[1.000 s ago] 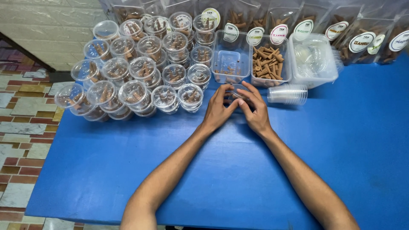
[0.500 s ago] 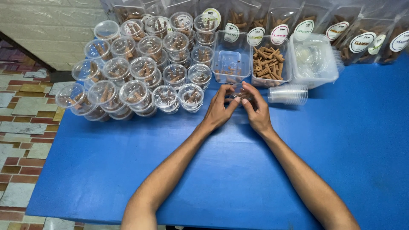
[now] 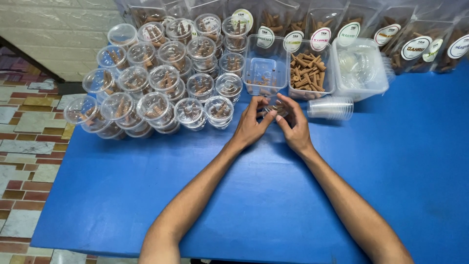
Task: Filling small plastic containers with incense sticks, putting on lids, and organizing the finished containers on a blue table.
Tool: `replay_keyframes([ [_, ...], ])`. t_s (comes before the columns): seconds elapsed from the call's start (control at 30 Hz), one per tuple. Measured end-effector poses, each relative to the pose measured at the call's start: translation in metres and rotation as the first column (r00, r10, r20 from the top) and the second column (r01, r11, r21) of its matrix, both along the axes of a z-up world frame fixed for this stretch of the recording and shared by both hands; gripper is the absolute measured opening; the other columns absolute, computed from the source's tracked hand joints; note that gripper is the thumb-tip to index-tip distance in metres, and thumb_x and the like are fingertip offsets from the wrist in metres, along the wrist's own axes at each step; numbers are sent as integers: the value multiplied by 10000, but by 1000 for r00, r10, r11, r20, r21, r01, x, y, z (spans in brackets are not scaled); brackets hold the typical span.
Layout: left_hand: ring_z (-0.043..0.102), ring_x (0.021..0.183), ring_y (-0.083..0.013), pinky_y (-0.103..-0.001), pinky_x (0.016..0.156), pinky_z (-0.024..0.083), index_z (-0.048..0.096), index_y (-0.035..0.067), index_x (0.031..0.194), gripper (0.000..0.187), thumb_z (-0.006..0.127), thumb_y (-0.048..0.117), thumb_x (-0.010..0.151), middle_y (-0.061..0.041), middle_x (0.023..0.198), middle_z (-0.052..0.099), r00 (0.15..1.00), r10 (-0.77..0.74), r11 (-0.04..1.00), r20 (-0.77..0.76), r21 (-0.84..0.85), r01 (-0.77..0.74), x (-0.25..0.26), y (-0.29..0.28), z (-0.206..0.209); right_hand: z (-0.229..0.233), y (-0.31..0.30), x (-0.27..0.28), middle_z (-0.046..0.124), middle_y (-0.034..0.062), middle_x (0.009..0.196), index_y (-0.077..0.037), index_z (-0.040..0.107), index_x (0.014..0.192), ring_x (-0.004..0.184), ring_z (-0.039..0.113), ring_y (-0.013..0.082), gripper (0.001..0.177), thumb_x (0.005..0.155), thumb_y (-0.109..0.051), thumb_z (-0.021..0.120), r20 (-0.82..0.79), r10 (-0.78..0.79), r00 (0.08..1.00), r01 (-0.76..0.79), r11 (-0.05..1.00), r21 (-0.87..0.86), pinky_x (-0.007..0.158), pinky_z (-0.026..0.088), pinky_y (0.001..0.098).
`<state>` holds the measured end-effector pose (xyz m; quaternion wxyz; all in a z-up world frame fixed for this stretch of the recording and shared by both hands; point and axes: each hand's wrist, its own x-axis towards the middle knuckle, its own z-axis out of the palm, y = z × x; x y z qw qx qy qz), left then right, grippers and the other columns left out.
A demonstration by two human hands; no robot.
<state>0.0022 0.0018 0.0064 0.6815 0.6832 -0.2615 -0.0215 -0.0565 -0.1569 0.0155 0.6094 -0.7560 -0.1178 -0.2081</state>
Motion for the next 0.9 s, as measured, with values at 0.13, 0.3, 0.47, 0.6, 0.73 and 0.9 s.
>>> replay_keyframes([
  [0.13,581,1246,-489,-491,997,570,492,76,1262,425,731,244,953,-299,1332,587,1000,-18,1000,14,2,18,-2,1,8,2,1,-1,529,152,1518,-34,496,1462,1363,548,328,473,1005,-46,616,-6,-30,1000,30,1000,7,1079,484,415],
  [0.3,580,1210,-541,-513,969,585,491,81,1328,406,675,99,967,-331,1316,574,999,-20,1000,48,-4,20,-3,2,12,2,-3,0,573,187,1446,-3,647,1282,1321,586,336,272,1013,-36,620,43,-58,997,60,997,-47,1002,545,379],
  [0.47,600,1186,-528,-498,943,603,509,97,1359,401,657,100,986,-320,1304,587,996,-6,1000,93,10,5,-3,2,12,0,-2,2,575,189,1438,2,673,1251,1296,605,338,248,1009,-21,624,53,-57,997,59,998,-28,954,570,359],
  [0.6,619,1174,-506,-485,923,609,545,100,1343,378,664,100,985,-295,1285,602,994,-2,1000,106,13,0,-2,2,7,2,0,1,590,188,1425,7,699,1211,1281,617,342,221,1003,4,627,65,-70,995,73,997,-39,923,587,356],
  [0.73,621,1179,-498,-490,927,610,542,110,1331,379,676,128,976,-297,1301,599,998,-8,1000,65,15,7,0,2,5,3,2,1,598,203,1413,11,701,1199,1278,614,352,213,1001,16,623,73,-75,995,78,996,-47,932,580,368],
  [0.9,638,1176,-468,-493,923,604,540,106,1292,353,655,273,1003,-287,1308,614,1000,-6,1000,-6,6,7,2,2,1,6,3,1,613,201,1395,0,718,1170,1277,611,385,200,978,-1,662,113,-79,990,94,986,-137,955,575,429],
])
